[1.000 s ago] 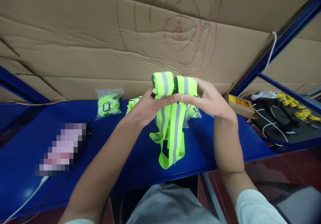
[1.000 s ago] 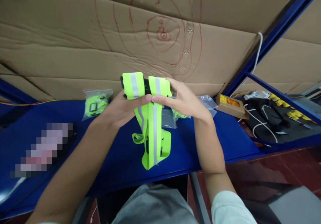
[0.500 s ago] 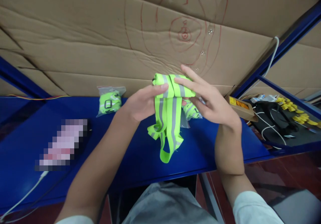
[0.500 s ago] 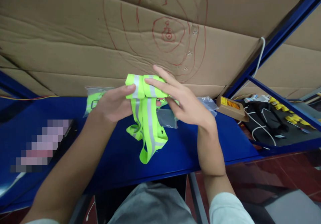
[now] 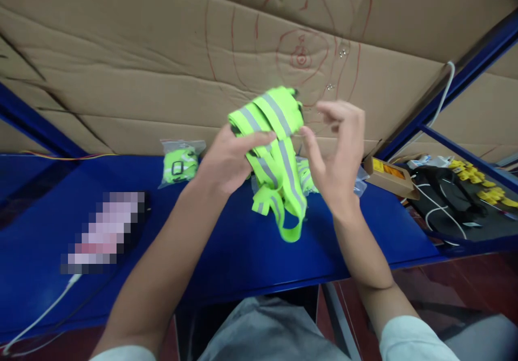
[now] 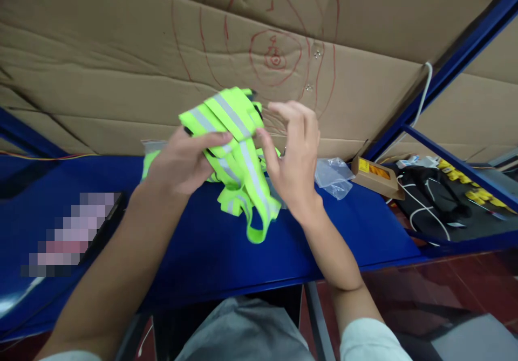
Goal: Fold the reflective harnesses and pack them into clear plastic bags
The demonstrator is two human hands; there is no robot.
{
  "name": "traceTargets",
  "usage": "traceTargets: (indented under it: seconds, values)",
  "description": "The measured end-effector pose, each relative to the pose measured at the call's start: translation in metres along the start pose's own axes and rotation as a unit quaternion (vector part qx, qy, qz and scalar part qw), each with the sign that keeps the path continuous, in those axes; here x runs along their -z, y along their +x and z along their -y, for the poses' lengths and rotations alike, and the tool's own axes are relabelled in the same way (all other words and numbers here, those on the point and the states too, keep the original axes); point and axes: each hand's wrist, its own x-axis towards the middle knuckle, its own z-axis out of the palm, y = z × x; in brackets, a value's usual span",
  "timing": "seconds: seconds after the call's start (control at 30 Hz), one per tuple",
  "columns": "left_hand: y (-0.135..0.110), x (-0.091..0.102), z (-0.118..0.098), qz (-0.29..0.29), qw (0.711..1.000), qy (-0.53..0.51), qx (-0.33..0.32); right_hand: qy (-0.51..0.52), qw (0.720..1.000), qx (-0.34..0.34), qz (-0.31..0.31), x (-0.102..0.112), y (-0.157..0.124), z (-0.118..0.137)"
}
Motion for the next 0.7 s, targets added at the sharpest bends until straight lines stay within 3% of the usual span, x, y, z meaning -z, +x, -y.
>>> traceTargets:
  seconds: [0.03, 0.1, 0.17, 0.27, 0.33, 0.4, 0.47, 0.6, 0.7]
  values:
    - [0.002, 0.0, -0.002, -0.065, 0.997, 0.001, -0.046, -0.017, 1.0, -0.012, 0.009, -0.002, -0.005, 0.008]
    - [0.005, -0.001, -0.005, -0.188, 0.974, -0.004, -0.128, -0.039, 0.992, -0.055, 0.103, -0.01, -0.017, 0.021]
    - [0.007, -0.002, -0.007, -0.257, 0.952, -0.021, -0.164, -0.06, 0.973, -0.103, 0.197, -0.024, -0.027, 0.025]
    - [0.008, -0.002, -0.009, -0.28, 0.946, -0.056, -0.156, -0.01, 0.965, -0.141, 0.22, -0.052, -0.034, 0.015]
    - [0.009, 0.0, -0.011, -0.287, 0.941, -0.065, -0.169, 0.103, 0.962, -0.153, 0.201, -0.069, -0.033, 0.003]
    - [0.01, 0.006, -0.014, -0.297, 0.93, -0.069, -0.204, 0.235, 0.937, -0.185, 0.179, -0.081, -0.032, -0.007]
    - [0.012, 0.013, -0.018, -0.285, 0.931, -0.074, -0.217, 0.354, 0.884, -0.254, 0.171, -0.087, -0.031, -0.013]
    - [0.015, 0.025, -0.02, -0.242, 0.949, -0.086, -0.183, 0.52, 0.721, -0.426, 0.168, -0.09, -0.029, -0.015]
    - [0.017, 0.026, -0.014, -0.249, 0.949, -0.082, -0.172, 0.581, 0.628, -0.482, 0.187, -0.091, -0.025, -0.021]
